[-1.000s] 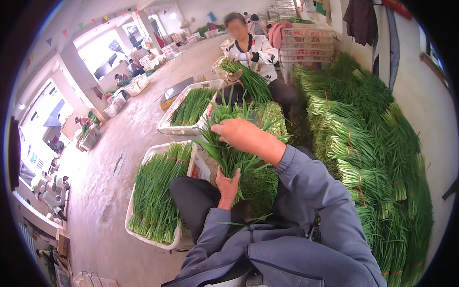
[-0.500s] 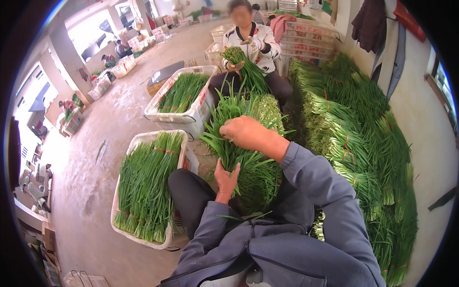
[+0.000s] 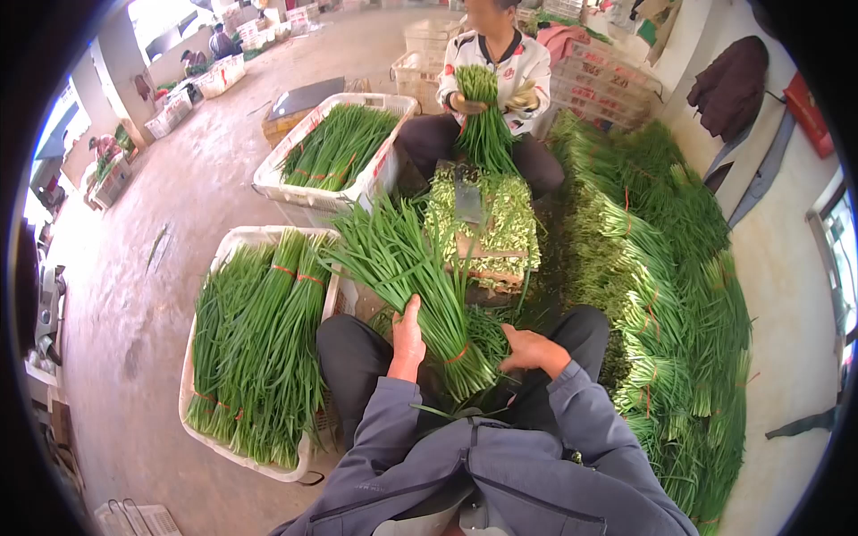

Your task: The person gathers bundles of green onions, secures them with rubber bands, and trims the roots using a large knife.

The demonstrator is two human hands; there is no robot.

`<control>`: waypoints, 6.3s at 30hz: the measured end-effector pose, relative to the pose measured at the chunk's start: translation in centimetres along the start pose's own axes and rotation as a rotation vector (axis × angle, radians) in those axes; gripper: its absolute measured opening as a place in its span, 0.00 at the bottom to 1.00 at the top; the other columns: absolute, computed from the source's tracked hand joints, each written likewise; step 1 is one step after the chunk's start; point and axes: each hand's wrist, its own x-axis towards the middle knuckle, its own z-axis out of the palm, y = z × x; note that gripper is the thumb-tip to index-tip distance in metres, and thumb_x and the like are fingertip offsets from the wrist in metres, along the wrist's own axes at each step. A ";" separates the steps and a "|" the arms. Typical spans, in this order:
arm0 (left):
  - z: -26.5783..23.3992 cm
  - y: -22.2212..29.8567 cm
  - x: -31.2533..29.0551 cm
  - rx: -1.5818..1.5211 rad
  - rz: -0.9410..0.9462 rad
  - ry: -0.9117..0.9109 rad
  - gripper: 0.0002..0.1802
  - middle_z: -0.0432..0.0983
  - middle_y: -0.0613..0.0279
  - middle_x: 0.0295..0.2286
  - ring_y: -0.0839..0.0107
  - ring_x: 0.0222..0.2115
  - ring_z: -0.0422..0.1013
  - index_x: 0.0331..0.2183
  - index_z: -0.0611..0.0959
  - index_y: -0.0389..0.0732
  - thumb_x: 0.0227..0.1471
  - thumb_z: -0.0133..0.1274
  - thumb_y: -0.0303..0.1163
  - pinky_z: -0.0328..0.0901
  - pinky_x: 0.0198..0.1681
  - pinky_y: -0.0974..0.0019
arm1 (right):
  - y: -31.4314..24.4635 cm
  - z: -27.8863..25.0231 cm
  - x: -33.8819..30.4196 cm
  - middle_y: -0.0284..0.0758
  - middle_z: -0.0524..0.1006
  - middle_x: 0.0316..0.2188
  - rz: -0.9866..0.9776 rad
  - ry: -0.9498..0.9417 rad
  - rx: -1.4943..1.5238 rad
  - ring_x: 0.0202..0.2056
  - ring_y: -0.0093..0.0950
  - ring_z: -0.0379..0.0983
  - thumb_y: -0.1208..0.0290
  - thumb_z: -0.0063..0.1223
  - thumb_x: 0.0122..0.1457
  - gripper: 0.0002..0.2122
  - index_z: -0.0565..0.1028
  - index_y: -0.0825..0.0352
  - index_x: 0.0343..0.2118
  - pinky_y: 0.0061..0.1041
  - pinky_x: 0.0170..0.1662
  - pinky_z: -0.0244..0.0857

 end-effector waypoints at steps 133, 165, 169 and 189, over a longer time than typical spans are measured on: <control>-2.8 1.1 1.4 -0.312 0.044 0.177 0.22 0.76 0.59 0.45 0.66 0.43 0.73 0.50 0.75 0.34 0.57 0.55 0.36 0.69 0.47 0.60 | -12.2 -5.8 7.3 0.32 0.80 0.29 -0.450 0.553 1.018 0.30 0.20 0.79 0.70 0.51 0.67 0.09 0.79 0.69 0.36 0.20 0.33 0.74; -1.5 1.2 0.1 -0.301 0.007 -0.019 0.24 0.75 0.56 0.50 0.61 0.48 0.74 0.53 0.74 0.33 0.59 0.48 0.36 0.67 0.53 0.56 | -8.6 -0.6 13.9 0.40 0.79 0.45 -0.176 0.552 0.918 0.45 0.30 0.75 0.72 0.59 0.57 0.21 0.71 0.73 0.52 0.30 0.52 0.67; -2.3 1.5 0.3 -0.308 -0.005 -0.012 0.24 0.75 0.56 0.50 0.60 0.48 0.73 0.54 0.74 0.33 0.60 0.47 0.37 0.67 0.54 0.56 | -11.2 -1.4 11.9 0.40 0.76 0.48 -0.181 0.528 0.999 0.46 0.29 0.74 0.67 0.62 0.59 0.27 0.66 0.75 0.57 0.30 0.54 0.67; -3.3 2.1 0.7 -0.430 -0.071 -0.006 0.21 0.77 0.54 0.46 0.59 0.46 0.74 0.51 0.75 0.34 0.63 0.46 0.39 0.69 0.51 0.55 | -15.3 0.5 9.5 0.38 0.77 0.32 -0.319 0.914 0.386 0.29 0.35 0.75 0.63 0.68 0.51 0.16 0.76 0.69 0.36 0.35 0.35 0.70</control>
